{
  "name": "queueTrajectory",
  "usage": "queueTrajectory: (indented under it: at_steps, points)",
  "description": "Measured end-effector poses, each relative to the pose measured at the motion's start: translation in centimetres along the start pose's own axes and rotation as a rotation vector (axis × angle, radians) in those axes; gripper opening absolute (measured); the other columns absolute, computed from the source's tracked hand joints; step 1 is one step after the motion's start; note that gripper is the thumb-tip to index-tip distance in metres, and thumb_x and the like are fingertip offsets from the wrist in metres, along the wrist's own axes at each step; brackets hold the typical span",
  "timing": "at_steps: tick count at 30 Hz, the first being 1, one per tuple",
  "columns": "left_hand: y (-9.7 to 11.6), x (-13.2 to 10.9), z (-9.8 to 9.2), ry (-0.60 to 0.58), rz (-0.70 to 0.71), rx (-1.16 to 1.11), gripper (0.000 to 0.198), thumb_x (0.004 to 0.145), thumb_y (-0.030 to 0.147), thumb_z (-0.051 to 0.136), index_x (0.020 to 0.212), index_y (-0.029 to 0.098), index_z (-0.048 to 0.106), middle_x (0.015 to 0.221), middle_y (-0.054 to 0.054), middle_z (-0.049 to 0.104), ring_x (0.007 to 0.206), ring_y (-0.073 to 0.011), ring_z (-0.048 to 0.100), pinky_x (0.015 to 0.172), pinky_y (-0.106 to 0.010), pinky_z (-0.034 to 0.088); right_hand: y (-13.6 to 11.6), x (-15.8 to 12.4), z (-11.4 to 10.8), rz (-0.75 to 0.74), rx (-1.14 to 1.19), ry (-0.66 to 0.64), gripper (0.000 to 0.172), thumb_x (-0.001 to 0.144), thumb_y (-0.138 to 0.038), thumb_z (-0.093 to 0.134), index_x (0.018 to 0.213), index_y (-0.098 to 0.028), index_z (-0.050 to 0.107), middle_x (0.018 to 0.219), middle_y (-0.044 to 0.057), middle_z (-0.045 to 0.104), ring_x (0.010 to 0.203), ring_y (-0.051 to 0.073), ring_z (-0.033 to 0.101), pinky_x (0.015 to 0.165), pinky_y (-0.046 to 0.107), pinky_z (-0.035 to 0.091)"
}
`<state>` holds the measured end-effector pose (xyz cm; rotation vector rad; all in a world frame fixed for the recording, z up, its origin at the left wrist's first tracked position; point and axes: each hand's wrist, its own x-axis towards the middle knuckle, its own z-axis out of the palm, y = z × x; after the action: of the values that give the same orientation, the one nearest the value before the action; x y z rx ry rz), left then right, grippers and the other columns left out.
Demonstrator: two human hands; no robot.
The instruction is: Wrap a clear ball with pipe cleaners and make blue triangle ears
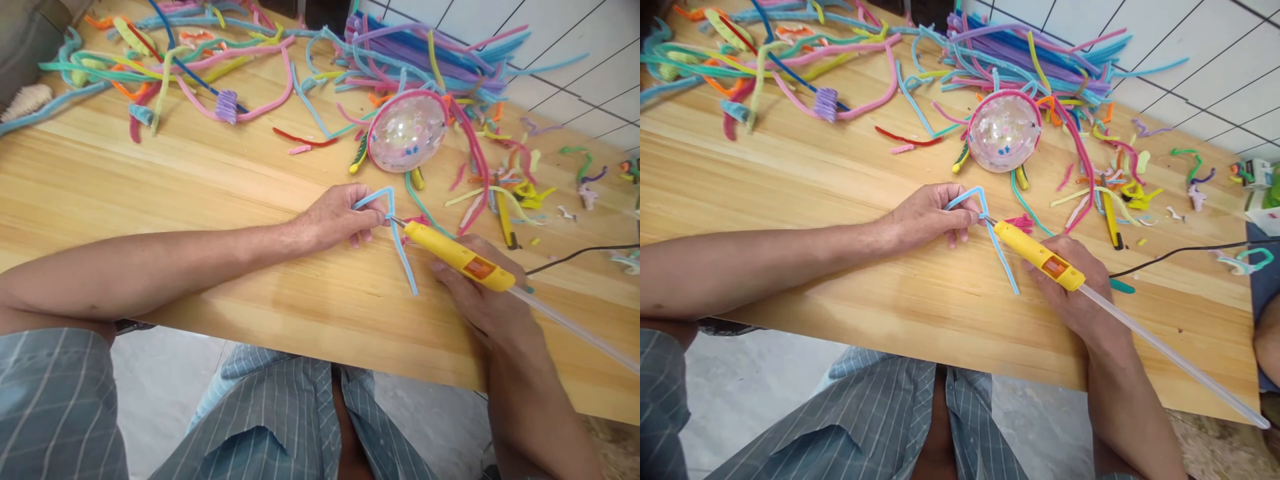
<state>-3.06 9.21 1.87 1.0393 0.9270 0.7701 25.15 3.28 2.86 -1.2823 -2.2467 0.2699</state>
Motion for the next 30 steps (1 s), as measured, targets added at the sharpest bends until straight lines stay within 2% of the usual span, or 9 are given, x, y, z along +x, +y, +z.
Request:
queueTrajectory:
  at_steps: [16, 24, 30]
  points:
    - [0.17, -0.11, 0.04, -0.004, -0.005, 0.006, 0.014, 0.09, 0.004, 0.073, 0.083, 0.014, 0.067, 0.067, 0.003, 0.071, 0.055, -0.0059, 0.064, 0.054, -0.016, 0.049, -0.08, 0.11, 0.06, -0.038, 0.006, 0.001, 0.011, 0.101, -0.029, 0.073, 0.099, -0.029, 0.062, 0.086, -0.004, 0.067, 0.074, 0.018, 0.067, 0.067, 0.031, 0.052]
    - [0.24, -0.09, 0.09, 0.004, -0.006, 0.019, 0.016, 0.089, 0.004, 0.075, 0.08, 0.014, 0.066, 0.065, 0.005, 0.066, 0.053, -0.0058, 0.061, 0.05, -0.018, 0.046, -0.21, 0.08, 0.07, -0.02, 0.008, 0.013, 0.012, 0.102, -0.033, 0.074, 0.096, -0.03, 0.063, 0.083, -0.003, 0.068, 0.072, 0.022, 0.067, 0.066, 0.036, 0.054]
    - [0.4, -0.2, 0.15, 0.005, -0.012, 0.02, 0.016, 0.088, 0.004, 0.076, 0.08, 0.014, 0.067, 0.064, 0.005, 0.065, 0.053, -0.006, 0.059, 0.05, -0.019, 0.046, -0.14, 0.21, 0.02, -0.07, -0.033, 0.025, 0.012, 0.101, -0.032, 0.073, 0.095, -0.029, 0.063, 0.082, -0.003, 0.068, 0.071, 0.021, 0.068, 0.065, 0.033, 0.054]
